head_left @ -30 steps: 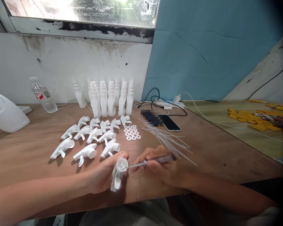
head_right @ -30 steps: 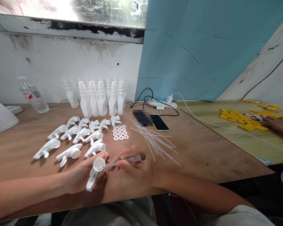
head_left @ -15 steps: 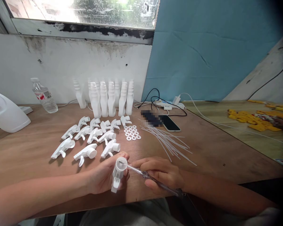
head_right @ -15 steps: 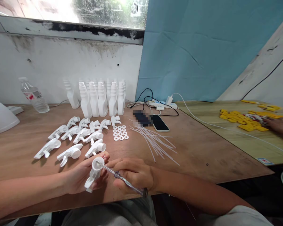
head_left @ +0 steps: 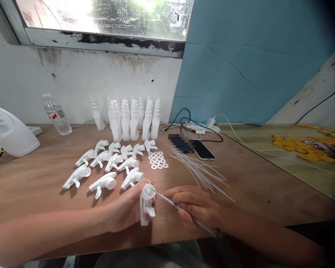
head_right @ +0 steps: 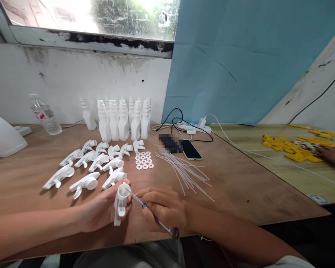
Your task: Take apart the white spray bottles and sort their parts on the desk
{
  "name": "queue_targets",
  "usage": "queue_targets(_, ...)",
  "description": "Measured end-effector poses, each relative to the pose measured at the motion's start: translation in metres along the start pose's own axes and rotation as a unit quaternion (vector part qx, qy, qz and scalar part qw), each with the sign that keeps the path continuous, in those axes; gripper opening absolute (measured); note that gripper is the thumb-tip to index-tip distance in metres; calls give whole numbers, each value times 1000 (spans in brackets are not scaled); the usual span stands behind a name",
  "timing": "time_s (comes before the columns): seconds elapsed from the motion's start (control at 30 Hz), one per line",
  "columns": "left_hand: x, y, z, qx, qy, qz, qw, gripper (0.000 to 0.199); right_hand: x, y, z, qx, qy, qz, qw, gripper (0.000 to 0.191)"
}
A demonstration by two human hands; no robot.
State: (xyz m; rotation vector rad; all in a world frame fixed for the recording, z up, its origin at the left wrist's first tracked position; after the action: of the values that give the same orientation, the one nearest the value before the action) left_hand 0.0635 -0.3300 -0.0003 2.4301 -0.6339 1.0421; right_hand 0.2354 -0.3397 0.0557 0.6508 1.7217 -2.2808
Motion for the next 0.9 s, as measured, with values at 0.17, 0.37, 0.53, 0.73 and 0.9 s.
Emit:
queue_targets(0.17,-1,0,2,12,16,27,999,40,1,0,-2,-7,103,55,993,8)
queue_targets(0.37,-2,-2,2,-16,14,33,999,45,1,2,-10,-20,95,15,995,15)
queue_targets(0.53,0,0,4,-33,0,31,999,28,1,12,-54,146,118,43,981,26)
queue_targets(0.73,9,7,-11,8,-49,113,992,15,-5,15,-95,343,168,57,922,29)
queue_targets(0.9,10,4,-75,145,-251,109,951,17,-11,10,-104,389,166,55,904,29)
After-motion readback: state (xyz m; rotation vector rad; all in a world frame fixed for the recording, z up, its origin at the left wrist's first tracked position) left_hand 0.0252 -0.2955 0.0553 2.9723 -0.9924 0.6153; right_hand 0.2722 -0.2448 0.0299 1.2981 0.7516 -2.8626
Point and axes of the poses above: each hand's wrist, its own y-axis away from the middle knuckle, its own x-axis out of the palm, z = x × y, the point moved 3 cm from there along -y, towards the middle knuckle, and after that the axes turned 13 degrees about x, right-handed, at the moved point
